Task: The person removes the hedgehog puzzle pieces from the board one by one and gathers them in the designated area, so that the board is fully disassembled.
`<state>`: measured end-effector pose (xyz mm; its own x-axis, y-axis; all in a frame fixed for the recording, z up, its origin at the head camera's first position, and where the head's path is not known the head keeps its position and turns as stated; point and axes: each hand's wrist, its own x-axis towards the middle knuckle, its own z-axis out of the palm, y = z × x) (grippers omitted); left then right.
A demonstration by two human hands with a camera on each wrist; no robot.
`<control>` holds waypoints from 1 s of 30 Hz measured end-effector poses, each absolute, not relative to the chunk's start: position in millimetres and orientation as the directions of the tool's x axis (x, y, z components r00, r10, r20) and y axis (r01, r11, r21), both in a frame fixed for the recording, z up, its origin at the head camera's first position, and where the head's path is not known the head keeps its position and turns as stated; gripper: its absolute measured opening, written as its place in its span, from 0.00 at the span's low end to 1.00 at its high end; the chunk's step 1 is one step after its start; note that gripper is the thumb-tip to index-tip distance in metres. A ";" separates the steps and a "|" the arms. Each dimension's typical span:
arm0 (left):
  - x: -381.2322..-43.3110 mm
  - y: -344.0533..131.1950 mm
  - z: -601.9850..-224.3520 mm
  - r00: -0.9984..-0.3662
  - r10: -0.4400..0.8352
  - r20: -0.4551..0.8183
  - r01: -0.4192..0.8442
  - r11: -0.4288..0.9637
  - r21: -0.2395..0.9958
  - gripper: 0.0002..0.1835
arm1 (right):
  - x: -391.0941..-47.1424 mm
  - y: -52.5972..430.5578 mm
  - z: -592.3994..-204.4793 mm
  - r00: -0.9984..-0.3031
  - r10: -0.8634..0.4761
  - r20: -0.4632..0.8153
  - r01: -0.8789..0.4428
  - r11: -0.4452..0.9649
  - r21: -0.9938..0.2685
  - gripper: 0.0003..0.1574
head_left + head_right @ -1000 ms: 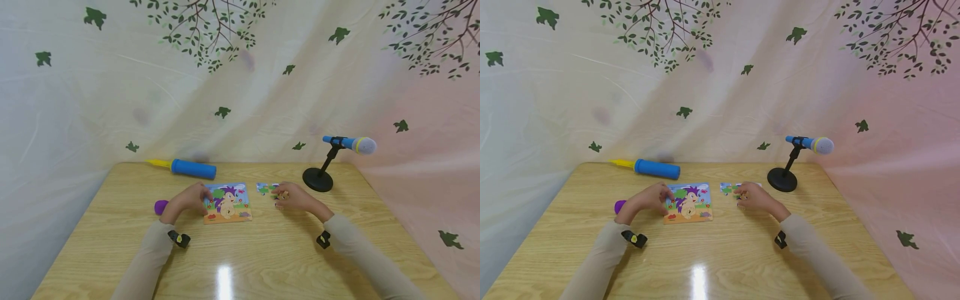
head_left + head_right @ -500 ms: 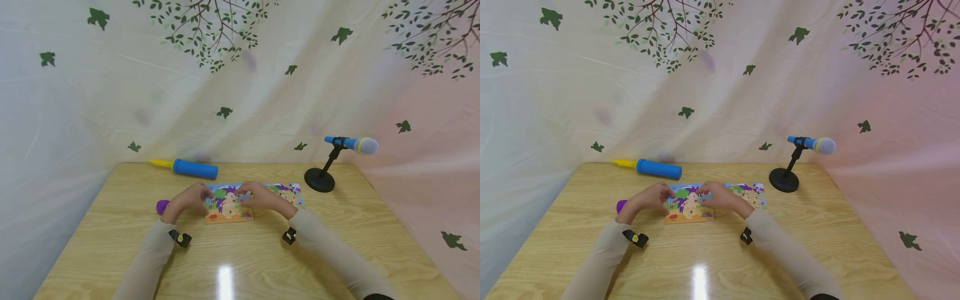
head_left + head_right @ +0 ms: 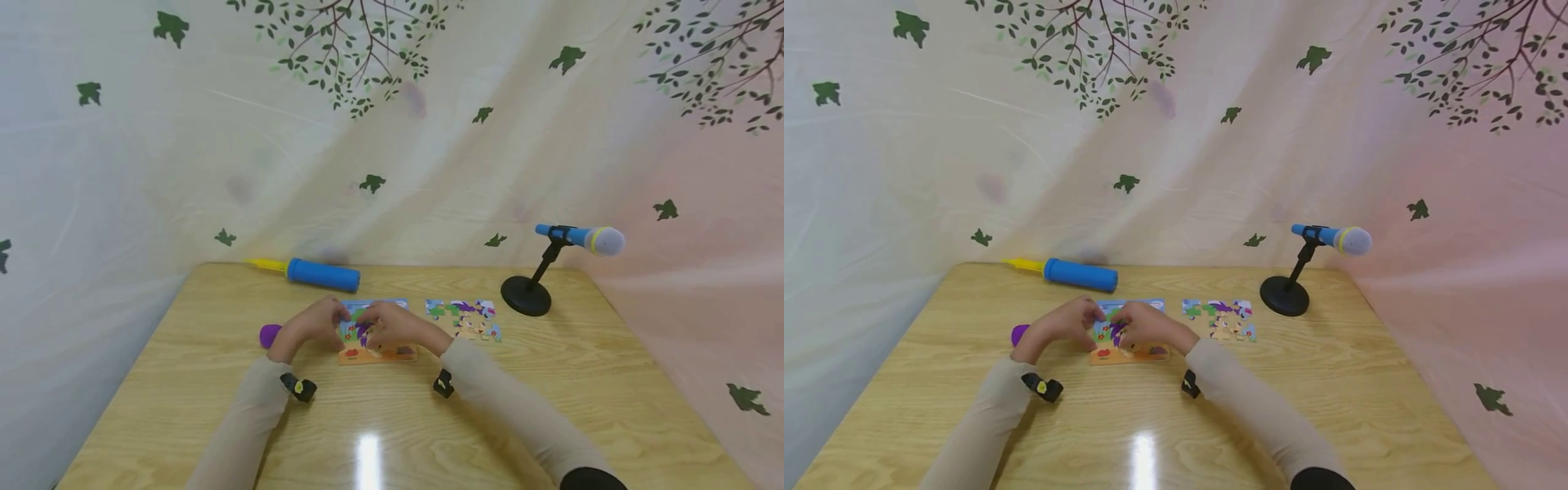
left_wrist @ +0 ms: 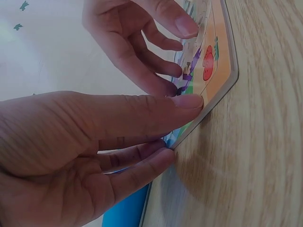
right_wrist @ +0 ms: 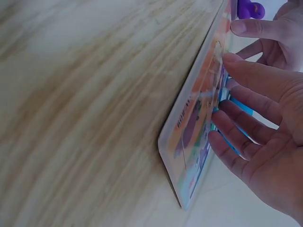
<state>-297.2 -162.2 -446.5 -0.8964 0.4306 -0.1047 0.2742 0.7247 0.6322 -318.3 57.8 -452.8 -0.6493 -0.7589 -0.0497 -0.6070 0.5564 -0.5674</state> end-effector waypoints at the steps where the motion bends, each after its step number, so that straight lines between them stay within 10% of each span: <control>1: -297.2 -161.9 -446.3 -0.896 0.431 -0.105 0.275 0.726 0.631 0.28 | -318.0 56.8 -453.2 -0.654 -0.754 -0.053 -0.604 0.564 -0.563 0.26; 30: -300.3 -163.2 -447.1 -0.889 0.442 -0.118 0.272 0.719 0.639 0.29 | -318.8 48.9 -449.4 -0.649 -0.755 -0.092 -0.590 0.576 -0.566 0.23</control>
<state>-300.3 -163.2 -447.1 -0.8895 0.4415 -0.1178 0.2724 0.7193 0.6391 -318.8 48.9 -449.4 -0.6494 -0.7548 -0.0922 -0.5896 0.5764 -0.5658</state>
